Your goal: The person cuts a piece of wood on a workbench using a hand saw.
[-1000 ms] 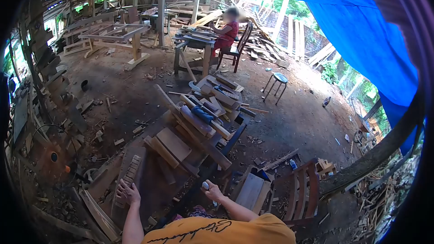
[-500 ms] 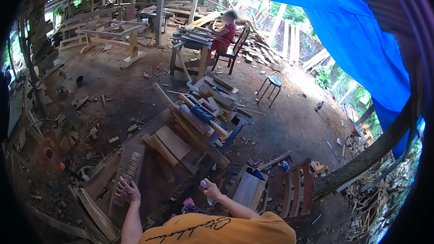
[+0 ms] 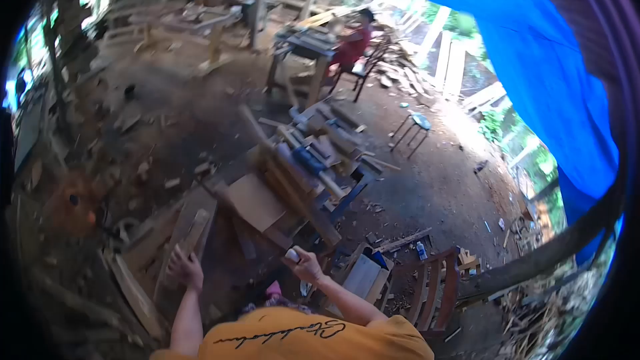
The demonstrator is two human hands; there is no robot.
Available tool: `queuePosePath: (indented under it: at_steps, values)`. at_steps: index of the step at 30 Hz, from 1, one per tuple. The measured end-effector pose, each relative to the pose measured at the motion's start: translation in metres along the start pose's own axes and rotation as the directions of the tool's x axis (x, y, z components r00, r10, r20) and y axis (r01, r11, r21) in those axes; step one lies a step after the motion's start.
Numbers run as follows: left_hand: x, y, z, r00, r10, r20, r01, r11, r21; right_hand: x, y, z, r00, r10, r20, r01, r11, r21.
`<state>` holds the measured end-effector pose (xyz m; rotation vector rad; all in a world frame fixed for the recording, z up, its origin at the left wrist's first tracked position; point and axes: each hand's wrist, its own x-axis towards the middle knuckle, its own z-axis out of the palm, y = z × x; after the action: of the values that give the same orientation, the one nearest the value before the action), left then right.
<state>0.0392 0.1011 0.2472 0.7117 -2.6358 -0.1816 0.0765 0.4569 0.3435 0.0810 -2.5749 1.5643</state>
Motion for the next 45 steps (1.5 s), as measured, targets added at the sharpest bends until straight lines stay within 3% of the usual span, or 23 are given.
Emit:
queuePosePath:
  at_steps: [1, 5, 8, 13, 19, 23, 24, 27, 31, 33, 36, 43, 45]
  values:
    - [0.002, 0.003, -0.001, 1.0, 0.006, -0.024, -0.006, 1.0, -0.013, 0.001, 0.002, 0.002, 0.997, -0.054, 0.046, 0.055, 0.998, -0.011]
    - [-0.001, -0.002, 0.0, 1.0, -0.014, -0.02, 0.014, 1.0, -0.008, -0.006, 0.01, -0.002, 0.974, 0.082, 0.21, -0.067, 0.995, -0.079]
    - [0.003, 0.001, 0.0, 0.998, -0.018, 0.053, 0.015, 0.998, 0.056, -0.007, 0.013, 0.0, 0.975, 0.005, 0.221, 0.016, 0.996, -0.093]
    - [0.005, 0.003, 0.001, 0.998, -0.019, 0.059, 0.018, 1.0, 0.004, -0.008, 0.019, -0.002, 0.972, -0.004, 0.237, 0.015, 0.999, -0.047]
    - [0.011, 0.0, 0.028, 0.996, -0.064, 0.059, 0.058, 0.993, 0.098, -0.003, 0.018, 0.001, 0.969, 0.006, 0.246, 0.005, 0.999, -0.042]
    - [0.043, 0.006, 0.097, 0.999, -0.026, 0.047, 0.02, 0.993, 0.118, 0.006, 0.027, 0.01, 0.971, -0.004, 0.238, -0.002, 1.0, 0.024]
    - [0.046, 0.008, 0.11, 0.999, -0.027, 0.031, 0.023, 0.993, 0.118, 0.009, 0.025, 0.009, 0.961, 0.072, 0.266, -0.071, 0.997, -0.014]
    - [0.066, 0.035, 0.048, 0.992, 0.001, 0.13, -0.007, 0.999, 0.045, 0.018, 0.012, 0.008, 0.969, -0.004, 0.248, 0.024, 0.997, -0.076]
    - [0.051, 0.028, 0.021, 0.989, 0.003, 0.145, -0.013, 0.998, 0.068, 0.021, 0.012, 0.006, 0.955, 0.025, 0.295, 0.004, 0.995, -0.099]
    - [0.047, 0.02, 0.013, 0.948, -0.018, 0.317, 0.022, 1.0, -0.01, 0.021, 0.015, 0.007, 0.957, 0.022, 0.29, 0.008, 0.995, -0.099]
    - [0.041, 0.007, 0.019, 0.943, -0.024, 0.332, 0.052, 0.996, -0.076, 0.021, 0.015, 0.008, 0.95, 0.046, 0.31, -0.017, 0.995, -0.095]
    - [0.029, -0.01, -0.012, 0.963, -0.069, 0.261, 0.068, 0.998, 0.014, 0.029, 0.013, 0.017, 0.931, -0.01, 0.365, 0.056, 0.992, -0.114]
    - [0.022, -0.02, -0.021, 0.97, -0.118, 0.211, 0.136, 0.988, -0.074, 0.031, 0.007, 0.019, 0.928, -0.033, 0.37, 0.075, 0.992, -0.101]
